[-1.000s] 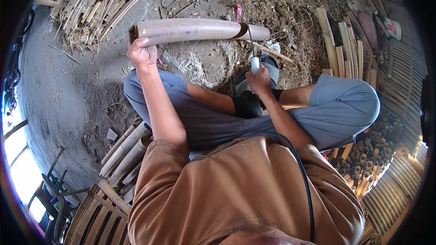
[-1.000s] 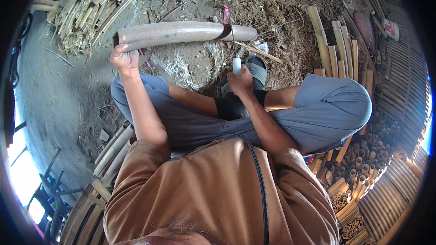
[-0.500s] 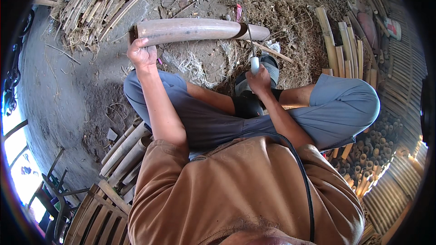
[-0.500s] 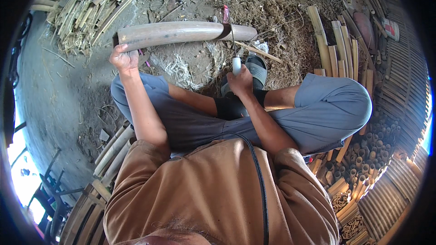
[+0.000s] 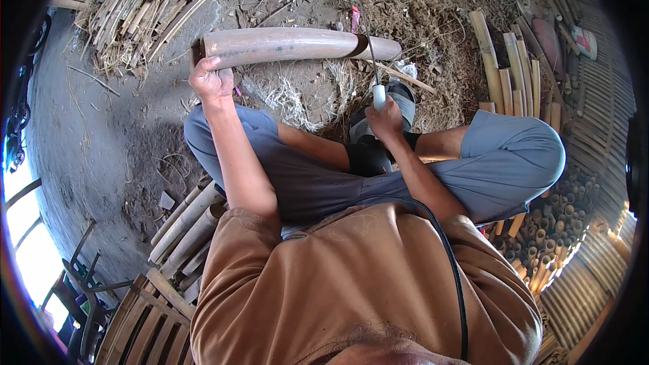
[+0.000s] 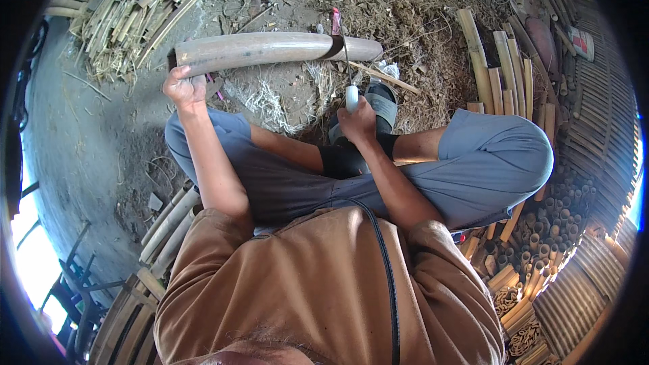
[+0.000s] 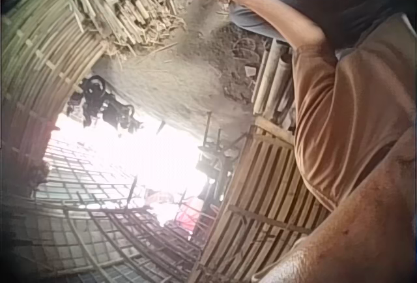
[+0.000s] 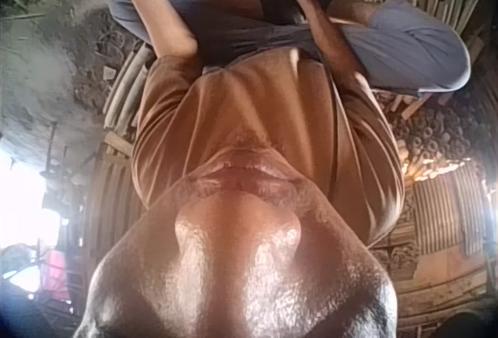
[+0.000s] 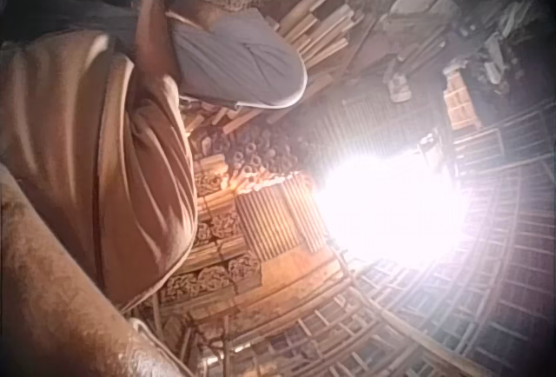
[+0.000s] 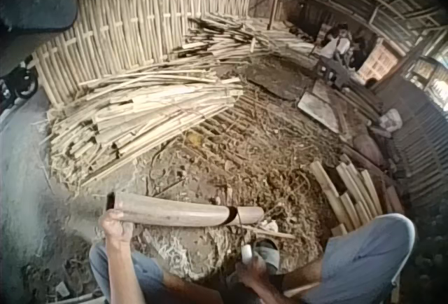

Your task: The person scrapes a piece of bamboo with a knife, sets it aside to pick up another bamboo piece, and cuts into it using the knife.

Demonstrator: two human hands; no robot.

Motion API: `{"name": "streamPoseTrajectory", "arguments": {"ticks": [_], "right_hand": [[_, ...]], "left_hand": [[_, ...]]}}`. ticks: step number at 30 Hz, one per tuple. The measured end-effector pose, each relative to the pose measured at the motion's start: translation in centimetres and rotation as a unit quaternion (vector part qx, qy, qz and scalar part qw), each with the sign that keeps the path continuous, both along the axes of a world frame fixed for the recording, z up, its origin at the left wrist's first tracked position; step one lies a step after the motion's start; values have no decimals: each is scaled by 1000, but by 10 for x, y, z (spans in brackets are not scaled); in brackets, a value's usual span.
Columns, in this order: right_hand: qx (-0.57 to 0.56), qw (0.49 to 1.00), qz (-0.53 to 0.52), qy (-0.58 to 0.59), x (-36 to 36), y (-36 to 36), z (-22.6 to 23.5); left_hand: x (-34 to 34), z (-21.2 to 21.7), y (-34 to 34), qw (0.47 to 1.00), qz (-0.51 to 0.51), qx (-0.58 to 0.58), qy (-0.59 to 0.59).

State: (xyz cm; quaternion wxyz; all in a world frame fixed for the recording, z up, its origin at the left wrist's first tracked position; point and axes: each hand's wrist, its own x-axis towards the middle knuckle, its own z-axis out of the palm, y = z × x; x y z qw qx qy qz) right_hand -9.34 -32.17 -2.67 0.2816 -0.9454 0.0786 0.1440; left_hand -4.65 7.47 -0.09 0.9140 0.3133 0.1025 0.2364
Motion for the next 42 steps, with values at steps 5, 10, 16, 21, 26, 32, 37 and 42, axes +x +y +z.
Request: {"name": "streamPoseTrajectory", "arguments": {"ticks": [5, 10, 16, 21, 26, 32, 37, 42], "right_hand": [[-9, 1000, 5, -20, -2, 0, -3], [6, 1000, -6, 22, 0, -1, 0], [18, 995, 63, -73, -7, -2, -6], [18, 995, 77, -53, 0, 8, 9], [8, 998, -62, 23, 4, -13, -8], [52, 988, 110, -96, -1, 8, 11], [70, 997, 5, -16, 2, 9, 10], [124, 984, -108, 63, 4, -10, -8]], "left_hand": [[0, -2, 1, 1000, -4, 0, -4], [1, -2, 0, 1000, -4, -2, 1], [5, 1, -4, 1000, -1, 10, -2], [-3, -1, 2, 1000, 10, 2, 17], [0, 1, -3, 1000, -4, -2, 17], [0, -5, 1, 1000, -5, -11, 14], [-6, -5, 5, 1000, -8, -3, -12], [-5, 0, -6, 995, -83, -2, -62]]}}
